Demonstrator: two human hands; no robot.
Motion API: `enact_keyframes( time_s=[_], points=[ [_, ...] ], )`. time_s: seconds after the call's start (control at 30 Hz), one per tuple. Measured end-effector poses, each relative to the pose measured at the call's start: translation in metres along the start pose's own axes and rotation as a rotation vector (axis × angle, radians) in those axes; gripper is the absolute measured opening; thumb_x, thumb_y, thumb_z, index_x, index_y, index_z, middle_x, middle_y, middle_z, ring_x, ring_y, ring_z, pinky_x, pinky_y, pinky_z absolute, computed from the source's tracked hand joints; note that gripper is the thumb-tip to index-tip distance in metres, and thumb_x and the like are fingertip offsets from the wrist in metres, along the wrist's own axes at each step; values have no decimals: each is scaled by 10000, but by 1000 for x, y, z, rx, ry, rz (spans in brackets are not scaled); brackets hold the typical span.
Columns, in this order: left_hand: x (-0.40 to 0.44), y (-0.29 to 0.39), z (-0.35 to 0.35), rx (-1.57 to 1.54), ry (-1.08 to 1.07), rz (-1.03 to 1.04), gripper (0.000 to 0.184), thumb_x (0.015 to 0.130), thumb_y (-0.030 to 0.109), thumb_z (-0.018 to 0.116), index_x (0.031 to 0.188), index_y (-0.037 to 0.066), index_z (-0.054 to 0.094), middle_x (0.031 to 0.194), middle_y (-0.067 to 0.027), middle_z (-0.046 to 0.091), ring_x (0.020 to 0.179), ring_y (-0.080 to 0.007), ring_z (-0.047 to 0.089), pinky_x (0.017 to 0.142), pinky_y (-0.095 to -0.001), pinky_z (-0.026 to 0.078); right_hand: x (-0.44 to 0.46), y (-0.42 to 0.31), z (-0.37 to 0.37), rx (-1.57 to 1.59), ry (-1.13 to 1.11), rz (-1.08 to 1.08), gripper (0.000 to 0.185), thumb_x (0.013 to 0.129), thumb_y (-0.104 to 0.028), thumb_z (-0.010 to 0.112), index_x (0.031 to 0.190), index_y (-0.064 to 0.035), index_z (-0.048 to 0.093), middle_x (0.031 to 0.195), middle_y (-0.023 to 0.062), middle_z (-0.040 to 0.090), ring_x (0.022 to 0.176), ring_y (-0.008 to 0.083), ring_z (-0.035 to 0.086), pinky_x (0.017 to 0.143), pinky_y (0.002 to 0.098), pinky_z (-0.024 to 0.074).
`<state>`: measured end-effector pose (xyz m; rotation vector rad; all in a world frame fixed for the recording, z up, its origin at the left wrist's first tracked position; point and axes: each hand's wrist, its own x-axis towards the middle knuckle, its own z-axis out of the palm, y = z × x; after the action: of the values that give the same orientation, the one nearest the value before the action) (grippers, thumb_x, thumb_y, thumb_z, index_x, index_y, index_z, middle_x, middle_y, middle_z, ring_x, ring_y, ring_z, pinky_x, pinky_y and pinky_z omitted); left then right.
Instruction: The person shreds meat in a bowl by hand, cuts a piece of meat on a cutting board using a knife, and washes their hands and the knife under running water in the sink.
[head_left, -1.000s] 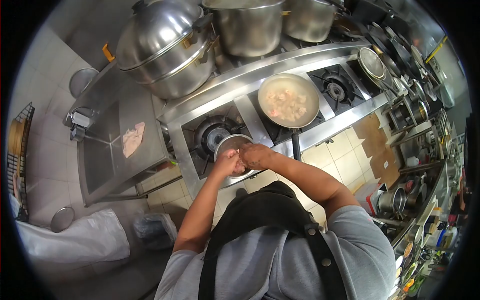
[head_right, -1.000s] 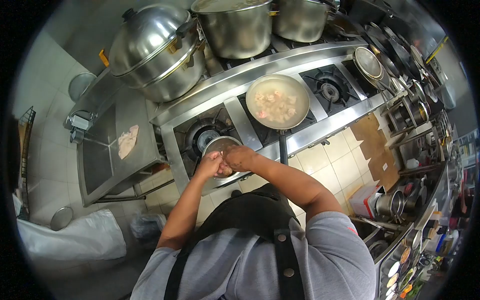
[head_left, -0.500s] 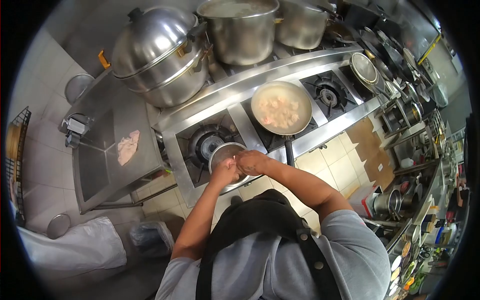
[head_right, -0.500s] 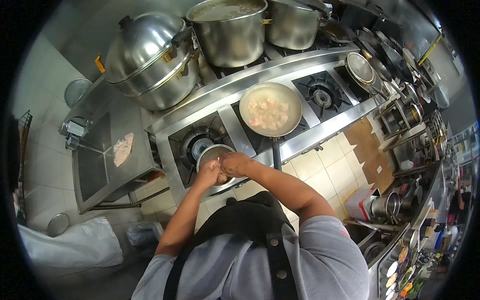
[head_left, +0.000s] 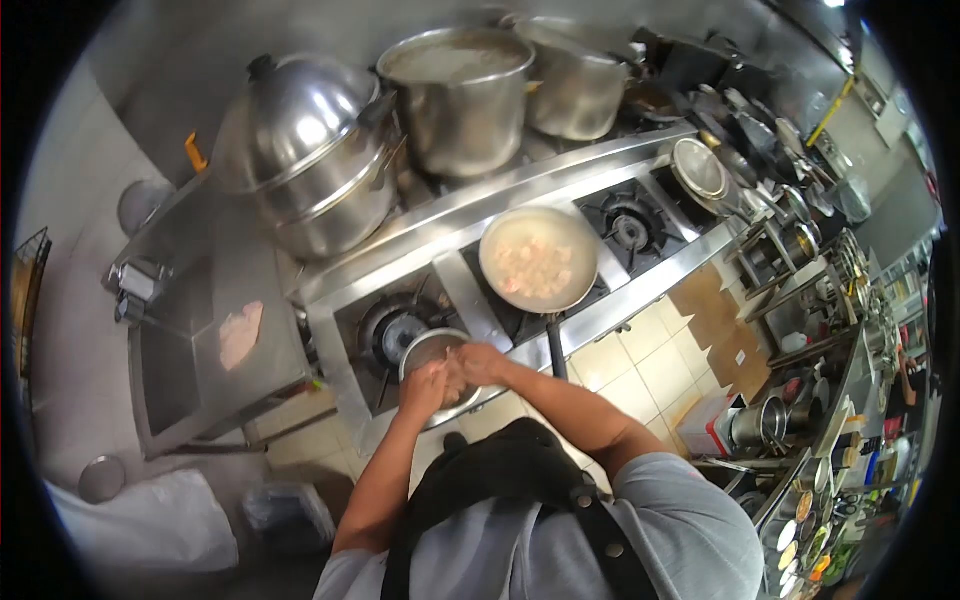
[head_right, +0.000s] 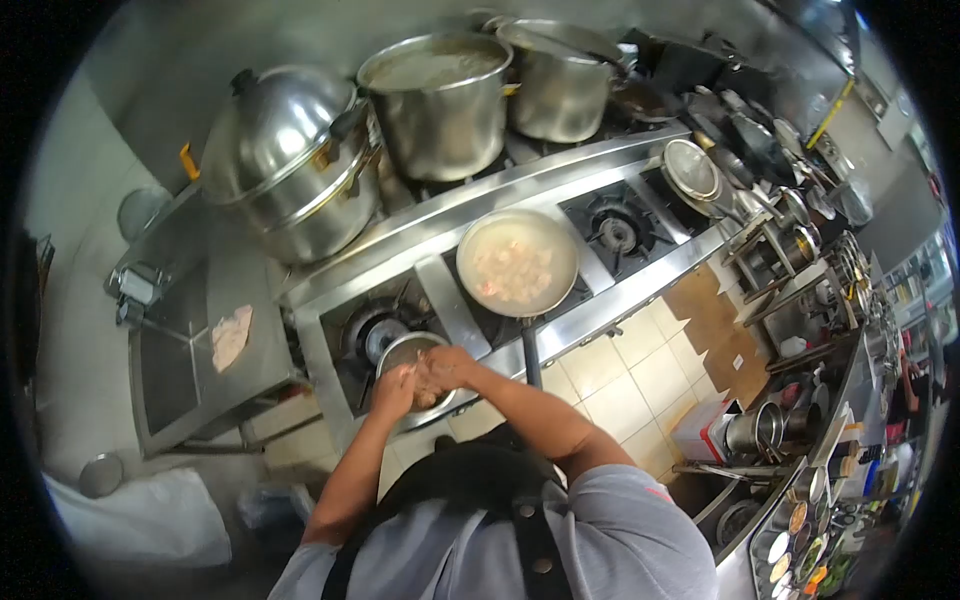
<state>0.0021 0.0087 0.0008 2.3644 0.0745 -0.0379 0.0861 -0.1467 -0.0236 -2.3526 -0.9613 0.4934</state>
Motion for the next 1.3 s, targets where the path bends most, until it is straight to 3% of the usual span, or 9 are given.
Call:
enact_keyframes(
  time_s=[0.1,0.23,0.3,0.43,0.93,1.0,1.07,1.23,1.3],
  points=[
    [-2,-5,7,25,47,81,300,856,281,446,974,75,628,892,-216,614,833,-410,586,723,-453,471,3,11,17,65,32,47,472,899,-415,385,754,-54,652,810,198,625,791,397,590,703,454,478],
    [-2,-9,12,137,3,45,297,858,278,444,857,39,619,856,-227,603,800,-430,573,693,-478,456,9,27,41,129,180,-202,459,827,-455,452,785,-48,660,825,208,630,790,406,599,683,474,481],
    [0,-12,17,155,15,17,311,855,279,448,804,13,602,810,-242,592,775,-444,559,665,-501,436,1,0,15,61,85,103,405,810,-414,467,817,-60,665,865,203,633,832,401,598,706,468,484],
    [1,-1,11,154,20,154,334,856,275,438,753,-5,587,770,-262,578,750,-457,545,645,-509,417,-14,-9,-3,128,138,113,372,783,-371,501,794,-35,659,867,224,626,850,409,596,712,471,479],
    [29,-25,5,21,-68,435,229,804,150,444,741,-44,549,712,-254,555,693,-448,529,607,-474,405,-9,13,19,301,276,-135,405,840,-318,450,714,41,585,774,224,606,725,400,577,668,461,445],
    [32,-24,6,35,-61,452,228,804,144,443,737,-46,548,709,-250,553,687,-445,525,605,-470,401,-11,20,15,-27,465,-440,323,799,-281,529,735,36,531,691,210,570,690,387,569,657,451,443],
    [35,-19,7,119,-4,671,244,810,142,424,715,-51,539,669,-246,537,656,-446,510,583,-465,395,-13,23,9,10,414,-372,285,753,-246,579,754,26,494,663,201,551,687,377,573,653,442,446],
    [32,18,-11,-88,-104,287,271,815,143,379,664,-38,510,611,-196,515,580,-344,532,548,-417,395,-12,11,-4,377,258,-188,280,665,-186,638,802,-21,458,642,185,536,692,357,590,634,426,461],
    [33,7,-8,-124,-142,210,245,807,123,383,661,-27,508,614,-178,521,573,-287,534,546,-394,392,-14,11,3,-2,607,-452,199,757,-231,548,755,-41,489,643,191,546,641,356,568,592,415,451]
  ],
)
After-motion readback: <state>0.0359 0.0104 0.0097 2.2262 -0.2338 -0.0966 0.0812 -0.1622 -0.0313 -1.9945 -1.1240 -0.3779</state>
